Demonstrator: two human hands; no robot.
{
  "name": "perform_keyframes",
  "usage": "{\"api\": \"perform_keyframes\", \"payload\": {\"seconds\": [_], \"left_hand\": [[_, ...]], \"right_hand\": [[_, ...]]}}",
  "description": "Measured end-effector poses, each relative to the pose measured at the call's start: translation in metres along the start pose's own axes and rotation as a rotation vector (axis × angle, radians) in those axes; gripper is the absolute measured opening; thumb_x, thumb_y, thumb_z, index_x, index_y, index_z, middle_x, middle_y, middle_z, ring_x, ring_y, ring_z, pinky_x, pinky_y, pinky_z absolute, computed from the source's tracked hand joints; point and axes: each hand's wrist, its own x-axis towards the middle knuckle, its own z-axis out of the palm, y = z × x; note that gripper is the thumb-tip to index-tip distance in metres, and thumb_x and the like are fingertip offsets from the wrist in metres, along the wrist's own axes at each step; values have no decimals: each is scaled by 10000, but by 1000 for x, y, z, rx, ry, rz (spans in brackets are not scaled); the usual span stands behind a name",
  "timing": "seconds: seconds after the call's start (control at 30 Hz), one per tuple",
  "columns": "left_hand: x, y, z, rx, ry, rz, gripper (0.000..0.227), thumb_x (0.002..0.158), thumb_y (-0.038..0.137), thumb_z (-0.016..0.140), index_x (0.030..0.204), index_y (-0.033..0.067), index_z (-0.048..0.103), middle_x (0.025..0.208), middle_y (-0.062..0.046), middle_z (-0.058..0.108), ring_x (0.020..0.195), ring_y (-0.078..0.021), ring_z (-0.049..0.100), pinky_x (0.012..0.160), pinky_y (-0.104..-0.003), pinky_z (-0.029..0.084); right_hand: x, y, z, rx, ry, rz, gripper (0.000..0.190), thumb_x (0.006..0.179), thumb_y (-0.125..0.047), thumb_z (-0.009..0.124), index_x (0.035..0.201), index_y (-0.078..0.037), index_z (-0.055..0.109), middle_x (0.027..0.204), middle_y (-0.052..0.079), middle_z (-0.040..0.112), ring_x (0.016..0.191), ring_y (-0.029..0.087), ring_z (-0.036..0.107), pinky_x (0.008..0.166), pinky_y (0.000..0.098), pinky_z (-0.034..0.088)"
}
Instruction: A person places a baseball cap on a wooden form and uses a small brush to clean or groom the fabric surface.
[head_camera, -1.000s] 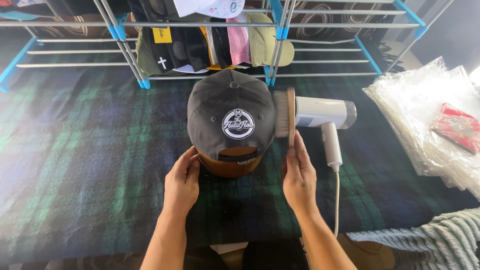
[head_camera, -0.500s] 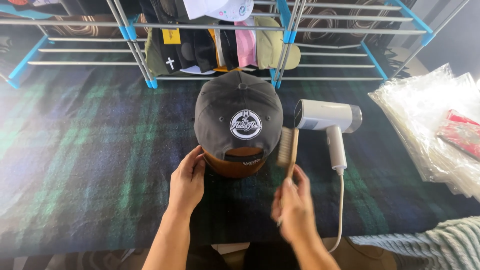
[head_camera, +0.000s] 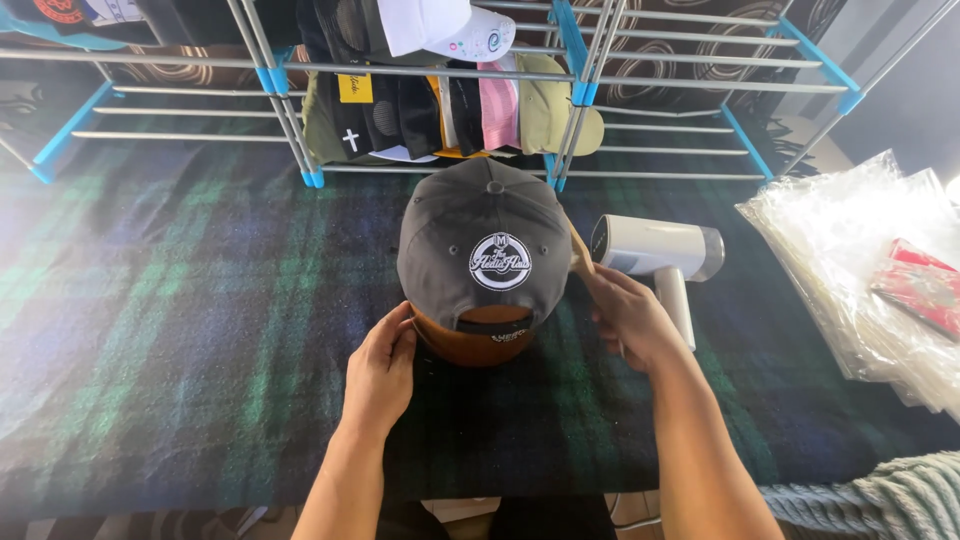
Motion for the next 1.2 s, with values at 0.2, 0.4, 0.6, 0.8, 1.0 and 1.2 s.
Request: {"api": "perform_keyframes", "payload": {"seconds": [0.2, 0.4, 0.6, 0.8, 1.0, 1.2], "left_hand": [[-4, 6, 2, 12, 13, -4, 428, 972, 167, 580, 1393, 196, 653, 1165, -120, 770, 1158, -349, 684, 996, -484, 530], [-2, 4, 3, -14, -5, -7, 439, 969, 158, 578, 1402, 201, 645, 1179, -115, 766, 1174, -346, 678, 1003, -487, 529], [-4, 2, 2, 1, 12, 21, 430, 976, 152, 578, 1399, 179, 646, 1167, -132, 765, 1159, -357, 681, 988, -494, 531], [-4, 0, -1, -16, -9, 32, 437, 971, 169, 571, 1403, 177, 638, 1169, -130, 765, 1164, -349, 682, 995, -477, 532], [-1, -3, 2, -10, 15, 77, 436, 962, 163, 591, 1394, 154, 645, 1171, -138, 763, 1148, -351, 691, 987, -478, 539], [4, -3, -4, -17, -134, -64, 229, 967, 182, 470, 1067, 101, 660, 1096, -50, 742, 998, -248, 688, 802, -386, 509]], "right_hand": [[-50, -34, 24, 189, 245, -303, 445, 1047, -274, 505, 1420, -33, 524, 663, 167, 525, 323, 182, 465, 248, 294, 333], [-41, 46, 15, 77, 89, 89, 426, 1031, -284, 540, 1431, -143, 579, 643, 151, 532, 339, 166, 401, 239, 293, 321], [-73, -10, 45, 253, 220, -248, 469, 1051, -264, 488, 1499, -124, 470, 678, 160, 501, 316, 185, 395, 243, 260, 280], [-16, 46, -10, -163, 202, -433, 361, 977, -157, 598, 1316, -88, 701, 1387, 153, 645, 1066, 284, 661, 791, 422, 595], [-57, -42, 22, -1028, 334, -1318, 397, 987, -163, 634, 1372, -212, 722, 1145, 26, 775, 823, 232, 709, 674, 368, 488], [-129, -73, 65, -1284, -192, -1278, 422, 967, -270, 651, 1388, -297, 656, 705, -29, 466, 459, 170, 544, 303, 362, 386]]}}
